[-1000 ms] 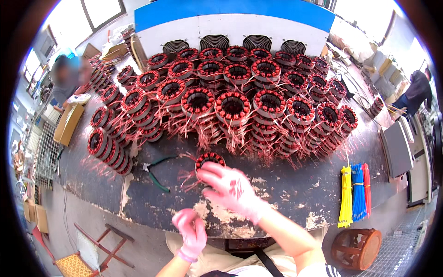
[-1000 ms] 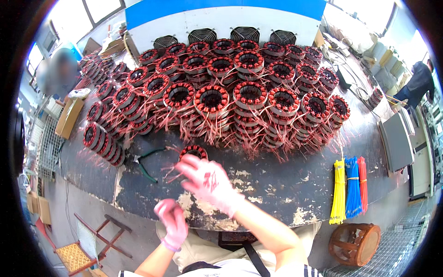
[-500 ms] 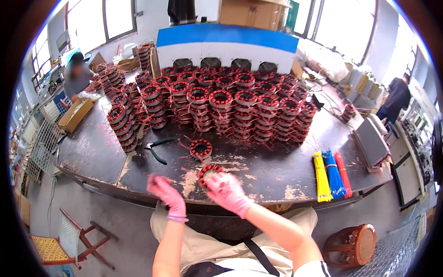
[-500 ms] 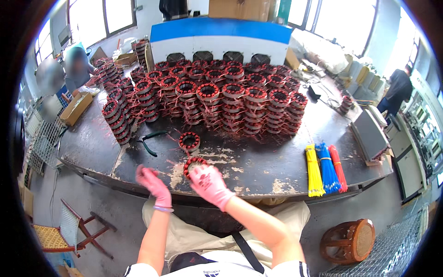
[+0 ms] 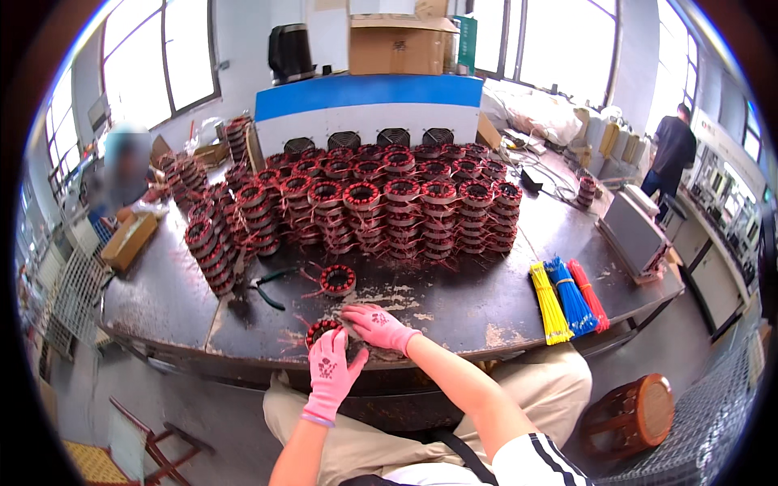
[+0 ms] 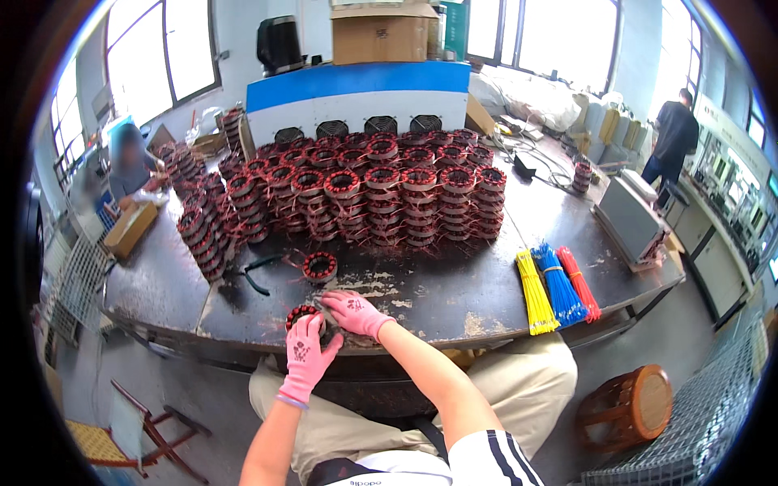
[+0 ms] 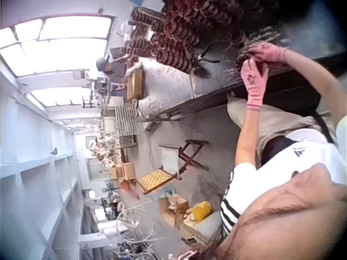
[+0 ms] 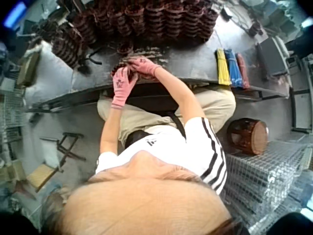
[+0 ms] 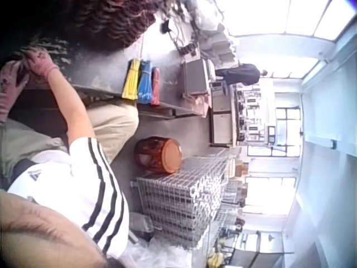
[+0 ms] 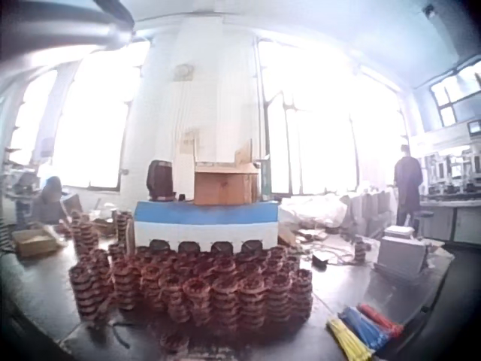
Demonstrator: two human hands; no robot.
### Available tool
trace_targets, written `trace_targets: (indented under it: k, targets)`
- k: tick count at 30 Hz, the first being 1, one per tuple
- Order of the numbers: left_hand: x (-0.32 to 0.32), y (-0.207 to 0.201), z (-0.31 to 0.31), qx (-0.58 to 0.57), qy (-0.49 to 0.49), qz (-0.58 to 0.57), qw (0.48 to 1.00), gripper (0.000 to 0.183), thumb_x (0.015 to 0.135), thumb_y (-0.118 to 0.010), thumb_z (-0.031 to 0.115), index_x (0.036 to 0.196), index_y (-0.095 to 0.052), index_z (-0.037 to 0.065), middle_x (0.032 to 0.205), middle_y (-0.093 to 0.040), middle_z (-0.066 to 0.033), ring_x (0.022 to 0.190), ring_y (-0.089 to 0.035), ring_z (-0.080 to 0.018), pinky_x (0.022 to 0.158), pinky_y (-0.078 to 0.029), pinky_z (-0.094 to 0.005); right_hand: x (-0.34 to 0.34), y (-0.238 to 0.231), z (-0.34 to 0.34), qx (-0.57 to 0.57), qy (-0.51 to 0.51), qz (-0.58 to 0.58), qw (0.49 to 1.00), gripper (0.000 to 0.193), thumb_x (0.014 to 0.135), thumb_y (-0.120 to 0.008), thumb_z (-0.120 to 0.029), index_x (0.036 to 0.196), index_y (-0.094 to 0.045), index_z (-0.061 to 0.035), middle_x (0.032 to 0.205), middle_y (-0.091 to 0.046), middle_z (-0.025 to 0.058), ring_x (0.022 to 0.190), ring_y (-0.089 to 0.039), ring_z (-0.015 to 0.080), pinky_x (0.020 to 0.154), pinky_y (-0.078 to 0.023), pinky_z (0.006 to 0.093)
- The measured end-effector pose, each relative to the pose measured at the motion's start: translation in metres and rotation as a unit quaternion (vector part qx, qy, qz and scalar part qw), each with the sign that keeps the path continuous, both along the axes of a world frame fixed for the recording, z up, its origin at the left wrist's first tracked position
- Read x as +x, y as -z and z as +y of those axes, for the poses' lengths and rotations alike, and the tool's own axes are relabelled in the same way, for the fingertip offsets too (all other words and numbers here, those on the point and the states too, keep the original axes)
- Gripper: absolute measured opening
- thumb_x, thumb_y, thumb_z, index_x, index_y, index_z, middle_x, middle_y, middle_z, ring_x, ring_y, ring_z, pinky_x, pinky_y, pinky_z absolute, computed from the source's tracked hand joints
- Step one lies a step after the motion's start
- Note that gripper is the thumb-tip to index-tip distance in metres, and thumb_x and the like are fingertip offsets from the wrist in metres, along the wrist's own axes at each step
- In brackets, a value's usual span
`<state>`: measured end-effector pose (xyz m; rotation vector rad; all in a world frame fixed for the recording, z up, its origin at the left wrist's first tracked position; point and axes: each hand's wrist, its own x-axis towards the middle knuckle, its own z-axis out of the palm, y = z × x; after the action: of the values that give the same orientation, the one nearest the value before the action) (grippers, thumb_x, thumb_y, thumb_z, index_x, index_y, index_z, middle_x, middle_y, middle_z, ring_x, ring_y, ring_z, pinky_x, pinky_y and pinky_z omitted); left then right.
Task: The person, wearing pink gloves, uses a pair of pliers to trim and organize colorful wires protruding from a circular motor stator component, then places the component onto a stack of similar items.
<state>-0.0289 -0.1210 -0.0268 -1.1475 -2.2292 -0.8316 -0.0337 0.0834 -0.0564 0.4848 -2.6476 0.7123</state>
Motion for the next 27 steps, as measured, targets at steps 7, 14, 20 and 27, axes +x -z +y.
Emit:
trace_targets:
  k: [7,14,20,27]
  targets:
    - [-0.019,-0.004,0.016,-0.084,-0.06,-0.033,0.994,0.052,0.082,-0.08,0.024,0.125,-0.061,0.003,0.108,-0.059,-0.0155,0.092,-0.062,-0.0342,0.079,-0.05,-0.0442,0.017,0.006,0.13,0.08,0.207,0.035,0.974,0.057,0.096,-0.053,-0.043,0.136,-0.056,-0.0029,0.145,-0.053,0.0175,0.137,-0.047,0.0347,0.115,-0.034,0.0472]
    - [0.002,-0.013,0.041,-0.129,0.093,-0.068,0.985,0.048,0.076,-0.08,0.016,0.12,-0.063,0.007,0.103,-0.059,-0.0127,0.089,-0.06,-0.0333,0.078,-0.049,-0.0457,0.105,-0.024,0.119,0.022,-0.046,-0.025,0.998,0.063,0.093,-0.056,-0.04,0.14,-0.05,0.0016,0.149,-0.048,0.0218,0.14,-0.042,0.0372,0.12,-0.028,0.0505]
    - [0.011,-0.005,0.039,-0.149,0.126,-0.036,0.98,0.053,0.076,-0.077,0.015,0.126,-0.06,0.007,0.108,-0.058,-0.0141,0.096,-0.058,-0.0346,0.084,-0.047,-0.0474,0.132,-0.031,0.12,0.005,-0.053,-0.104,0.993,0.076,0.095,-0.052,-0.05,0.15,-0.038,0.0011,0.157,-0.037,0.0207,0.147,-0.032,0.0379,0.124,-0.023,0.0495]
    - [0.013,-0.024,0.059,-0.126,0.107,-0.031,0.986,0.047,0.076,-0.075,0.012,0.121,-0.061,0.01,0.105,-0.058,-0.0125,0.091,-0.059,-0.0334,0.079,-0.047,-0.0458,0.136,-0.029,0.129,0.022,-0.061,-0.036,0.997,0.072,0.092,-0.06,-0.043,0.146,-0.044,0.0011,0.155,-0.041,0.0216,0.144,-0.036,0.039,0.122,-0.025,0.0499]
